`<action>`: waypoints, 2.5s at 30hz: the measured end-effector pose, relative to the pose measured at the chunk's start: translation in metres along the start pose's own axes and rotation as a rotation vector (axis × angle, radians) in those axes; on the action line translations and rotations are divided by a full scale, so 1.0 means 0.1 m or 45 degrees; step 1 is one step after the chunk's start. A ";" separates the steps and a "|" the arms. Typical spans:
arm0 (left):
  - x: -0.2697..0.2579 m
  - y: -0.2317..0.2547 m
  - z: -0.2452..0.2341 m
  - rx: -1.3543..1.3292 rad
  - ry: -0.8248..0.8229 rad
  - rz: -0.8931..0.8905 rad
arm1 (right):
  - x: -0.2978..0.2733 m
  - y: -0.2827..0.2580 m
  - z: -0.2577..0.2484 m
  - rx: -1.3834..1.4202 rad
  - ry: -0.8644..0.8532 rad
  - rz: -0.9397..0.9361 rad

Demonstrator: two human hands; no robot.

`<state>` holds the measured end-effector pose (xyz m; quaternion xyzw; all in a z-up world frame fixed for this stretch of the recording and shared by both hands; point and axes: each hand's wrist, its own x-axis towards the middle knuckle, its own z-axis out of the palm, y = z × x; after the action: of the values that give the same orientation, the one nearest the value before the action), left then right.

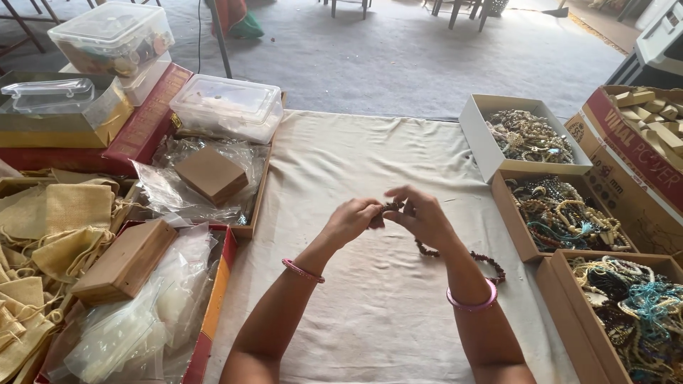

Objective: Sorts and packages various necklaces and beads into plastic bags and containers at a warehouse table.

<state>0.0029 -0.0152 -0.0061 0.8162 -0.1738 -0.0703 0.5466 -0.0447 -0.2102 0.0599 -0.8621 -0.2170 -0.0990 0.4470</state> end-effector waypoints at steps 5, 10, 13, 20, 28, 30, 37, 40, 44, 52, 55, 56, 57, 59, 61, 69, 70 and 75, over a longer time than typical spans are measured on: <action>-0.12 0.20 -0.03 -0.808 -0.221 -0.131 | 0.05 0.38 0.15 0.465 0.081 0.124; -0.13 0.20 -0.04 -1.156 -0.160 -0.193 | 0.14 0.66 0.46 1.073 0.086 0.074; -0.10 0.16 -0.07 -1.269 -0.080 -0.263 | 0.15 0.77 0.59 0.955 -0.060 0.234; -0.19 0.35 -0.27 -1.843 0.196 0.032 | 0.15 0.78 0.81 0.324 -0.369 0.326; 0.05 -0.06 -0.17 -0.962 0.472 0.044 | -0.07 0.04 0.51 -0.387 -0.568 -0.137; 0.04 -0.05 -0.15 -0.443 0.231 0.051 | -0.08 -0.01 0.31 -0.216 -0.350 -0.200; -0.06 0.07 -0.09 -0.621 -0.243 -0.059 | -0.02 0.34 0.09 0.056 -0.048 -0.037; -0.24 0.38 -0.18 -0.672 -0.315 -0.183 | 0.06 0.66 0.27 0.606 0.034 -0.115; -0.21 0.32 -0.14 -0.968 -0.210 -0.246 | 0.10 0.86 0.53 1.028 0.155 0.173; -0.18 0.36 -0.28 -1.149 0.178 0.078 | 0.07 0.54 0.80 0.603 -0.358 0.461; -0.19 0.42 -0.39 -0.626 0.462 0.031 | 0.03 0.28 0.68 0.412 -0.564 0.524; -0.16 0.37 -0.42 -0.250 0.462 -0.055 | 0.03 0.29 0.65 0.417 -0.529 0.505; -0.14 0.32 -0.44 0.126 0.454 -0.140 | 0.03 0.31 0.63 0.422 -0.493 0.486; -0.10 0.25 -0.39 0.367 0.346 -0.178 | 0.02 0.45 0.50 0.367 -0.349 0.339; -0.09 0.23 -0.29 0.601 0.239 -0.213 | 0.03 0.51 0.38 0.304 -0.207 0.193; -0.18 0.28 -0.03 -0.644 -0.250 -0.211 | 0.10 0.93 0.48 1.067 0.230 0.048; -0.16 0.24 -0.02 -0.643 -0.248 -0.209 | 0.11 1.02 0.58 1.067 0.228 0.046; -0.12 0.17 -0.03 -1.006 -0.008 -0.198 | 0.08 0.93 0.91 1.609 0.126 0.243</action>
<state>-0.0110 -0.0142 0.0097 0.5538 -0.0727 -0.1755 0.8107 0.0030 -0.1810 -0.0575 -0.4421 -0.1349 0.0487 0.8854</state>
